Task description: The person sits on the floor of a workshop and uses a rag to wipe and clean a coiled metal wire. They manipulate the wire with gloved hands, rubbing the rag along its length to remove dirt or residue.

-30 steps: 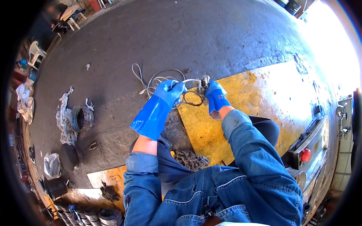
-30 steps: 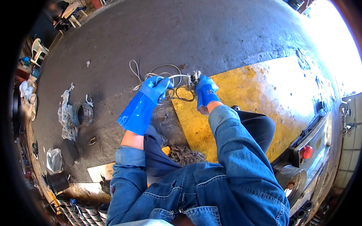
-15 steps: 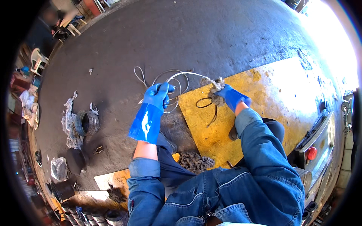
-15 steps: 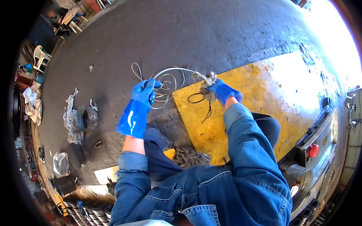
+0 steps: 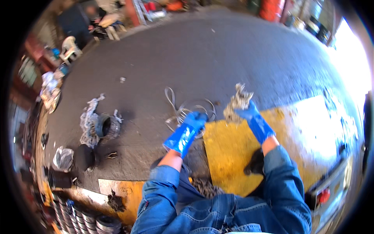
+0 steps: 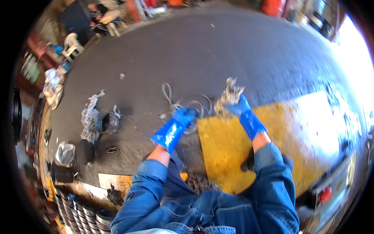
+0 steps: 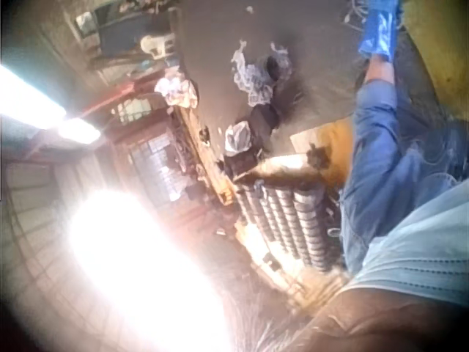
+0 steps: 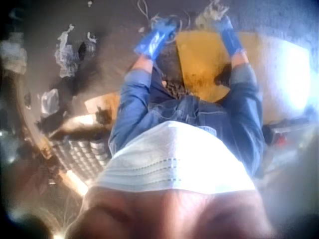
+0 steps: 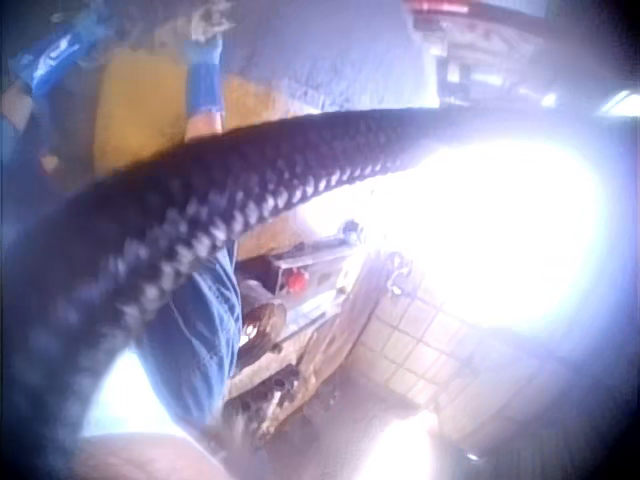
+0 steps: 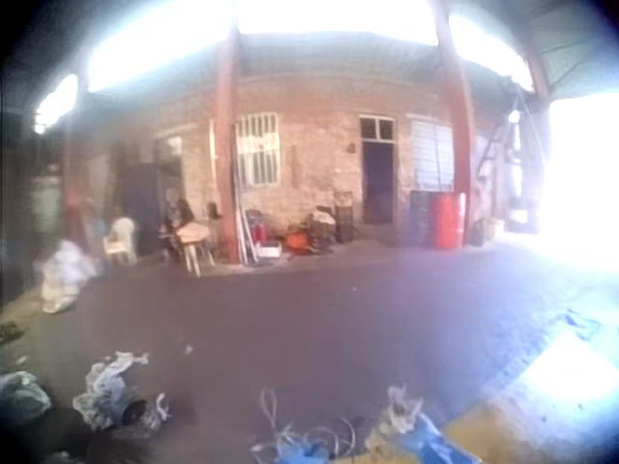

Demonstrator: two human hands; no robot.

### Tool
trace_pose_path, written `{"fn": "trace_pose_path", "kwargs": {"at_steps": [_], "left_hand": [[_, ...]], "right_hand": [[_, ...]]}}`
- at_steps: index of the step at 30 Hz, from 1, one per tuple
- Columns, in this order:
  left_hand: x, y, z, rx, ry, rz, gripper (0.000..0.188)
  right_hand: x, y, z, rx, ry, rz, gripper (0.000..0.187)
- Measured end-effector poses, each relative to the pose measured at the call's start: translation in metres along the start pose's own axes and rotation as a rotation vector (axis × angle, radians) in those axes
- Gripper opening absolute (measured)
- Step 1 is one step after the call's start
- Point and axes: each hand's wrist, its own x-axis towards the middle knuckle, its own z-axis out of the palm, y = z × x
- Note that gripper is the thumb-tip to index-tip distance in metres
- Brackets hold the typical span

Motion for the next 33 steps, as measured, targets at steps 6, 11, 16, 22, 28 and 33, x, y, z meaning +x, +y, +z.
{"fn": "trace_pose_path", "kwargs": {"at_steps": [6, 11, 16, 22, 28, 33], "left_hand": [[-0.012, -0.005, -0.016, 0.223, -0.001, 0.078, 0.028], [-0.035, 0.036, -0.006, 0.272, -0.124, 0.04, 0.031], [-0.022, 0.024, -0.009, 0.227, -0.152, 0.293, 0.047], [-0.052, 0.059, -0.012, 0.069, -0.169, 0.257, 0.026], [-0.055, 0.063, -0.034, -0.134, -0.129, 0.234, 0.024], [-0.063, 0.073, -0.045, -0.082, -0.107, 0.183, 0.024]], "right_hand": [[-0.017, -0.068, 0.121, -0.959, -0.29, -0.543, 0.054], [-0.008, -0.086, 0.117, -1.166, -0.475, -0.011, 0.055], [-0.013, -0.089, 0.104, -0.924, -0.423, -0.119, 0.053], [-0.006, -0.064, 0.074, -1.057, -0.25, 0.261, 0.062], [0.002, -0.02, 0.065, -1.066, -0.161, 0.164, 0.045], [0.019, 0.031, 0.042, -1.033, -0.12, 0.203, 0.043]]}}
